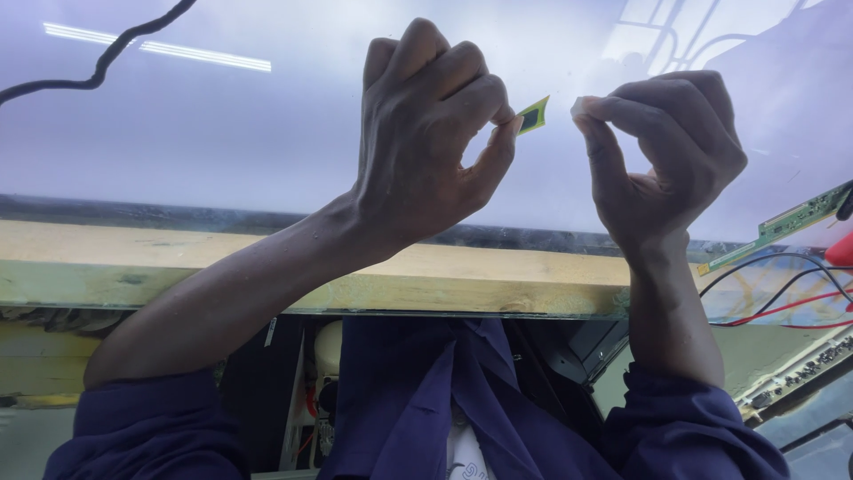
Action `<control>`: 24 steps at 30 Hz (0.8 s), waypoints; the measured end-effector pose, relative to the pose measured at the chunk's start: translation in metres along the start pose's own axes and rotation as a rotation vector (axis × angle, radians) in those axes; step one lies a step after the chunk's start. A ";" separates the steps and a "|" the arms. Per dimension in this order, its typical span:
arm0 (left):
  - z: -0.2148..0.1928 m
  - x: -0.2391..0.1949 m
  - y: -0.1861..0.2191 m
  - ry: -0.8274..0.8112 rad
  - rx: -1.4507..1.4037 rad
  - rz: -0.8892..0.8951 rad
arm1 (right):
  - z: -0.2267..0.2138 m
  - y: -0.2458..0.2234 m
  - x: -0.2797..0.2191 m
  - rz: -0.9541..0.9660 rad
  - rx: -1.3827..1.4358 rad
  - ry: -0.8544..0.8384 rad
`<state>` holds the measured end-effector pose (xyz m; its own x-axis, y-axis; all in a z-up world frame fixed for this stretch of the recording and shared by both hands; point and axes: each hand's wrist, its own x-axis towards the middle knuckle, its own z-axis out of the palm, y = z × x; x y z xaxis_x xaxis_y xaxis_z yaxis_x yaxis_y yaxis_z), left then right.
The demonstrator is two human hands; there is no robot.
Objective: The person cleans a small green circuit board with a white tissue and then uses a cotton swab to clean its edges. They then retrieve a roll of tape and a pair of scissors from a glass cabinet, place them on the workbench, and cut a piece of tape.
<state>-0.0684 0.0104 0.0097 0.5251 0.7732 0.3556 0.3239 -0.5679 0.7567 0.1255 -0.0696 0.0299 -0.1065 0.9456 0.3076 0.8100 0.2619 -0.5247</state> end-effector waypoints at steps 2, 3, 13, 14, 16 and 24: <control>-0.001 0.002 -0.001 -0.005 0.021 0.003 | 0.008 0.003 -0.002 -0.037 0.056 0.085; -0.001 0.002 -0.002 -0.001 0.022 0.002 | 0.009 0.000 0.001 -0.040 0.056 0.084; -0.004 0.005 -0.003 -0.028 0.002 -0.020 | 0.011 -0.001 -0.004 0.008 0.081 0.068; -0.004 0.005 -0.003 -0.023 0.003 -0.023 | 0.011 0.000 -0.006 0.072 0.134 0.108; -0.004 0.005 -0.003 -0.022 0.005 -0.021 | 0.012 0.000 -0.004 0.064 0.141 0.106; -0.005 0.011 0.003 -0.018 -0.056 0.063 | -0.016 0.018 -0.018 0.282 0.224 0.333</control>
